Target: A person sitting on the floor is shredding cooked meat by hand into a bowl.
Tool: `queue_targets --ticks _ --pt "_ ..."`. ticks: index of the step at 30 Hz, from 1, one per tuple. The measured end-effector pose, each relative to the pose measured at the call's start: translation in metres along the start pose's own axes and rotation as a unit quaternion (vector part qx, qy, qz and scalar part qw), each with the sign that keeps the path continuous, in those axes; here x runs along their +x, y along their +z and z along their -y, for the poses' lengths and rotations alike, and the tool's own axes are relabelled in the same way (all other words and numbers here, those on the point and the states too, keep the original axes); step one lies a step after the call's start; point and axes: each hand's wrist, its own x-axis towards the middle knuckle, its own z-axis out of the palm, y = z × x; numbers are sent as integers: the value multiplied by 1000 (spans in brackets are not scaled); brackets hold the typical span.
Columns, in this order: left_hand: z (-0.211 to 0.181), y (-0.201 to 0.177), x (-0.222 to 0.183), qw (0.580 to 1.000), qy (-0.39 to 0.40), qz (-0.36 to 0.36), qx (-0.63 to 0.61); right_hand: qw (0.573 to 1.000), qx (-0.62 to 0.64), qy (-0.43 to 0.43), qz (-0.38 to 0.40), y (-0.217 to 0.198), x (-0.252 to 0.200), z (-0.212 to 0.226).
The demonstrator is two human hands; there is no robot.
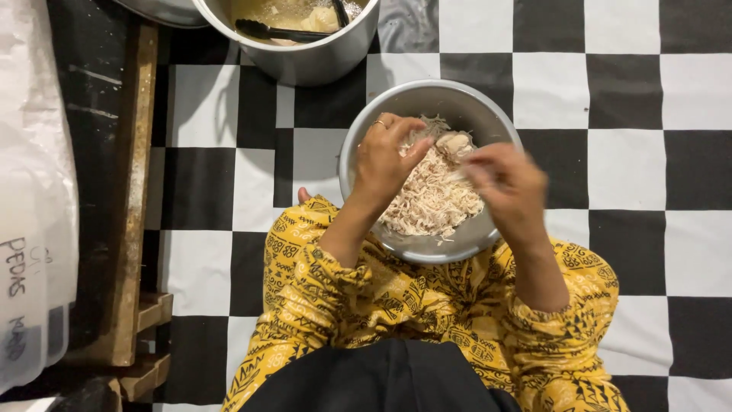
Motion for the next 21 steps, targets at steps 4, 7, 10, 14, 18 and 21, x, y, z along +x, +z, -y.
queue_targets --ticks 4,7,10,14,18,21 --pt "23 17 -1 994 -49 54 87 987 -40 89 124 20 -13 -39" --pt "28 21 -10 990 -62 65 108 910 -304 120 255 38 -38 -82" --pt "40 46 -18 984 -71 113 117 837 -389 154 352 63 -61 -110" --pt "52 81 -38 952 -94 272 104 903 -285 182 265 52 -33 -60" --pt "30 64 -32 936 -95 333 55 942 -231 180 161 40 -26 -34" --pt "36 68 -26 953 -103 284 31 952 -228 159 131 32 -20 -30"
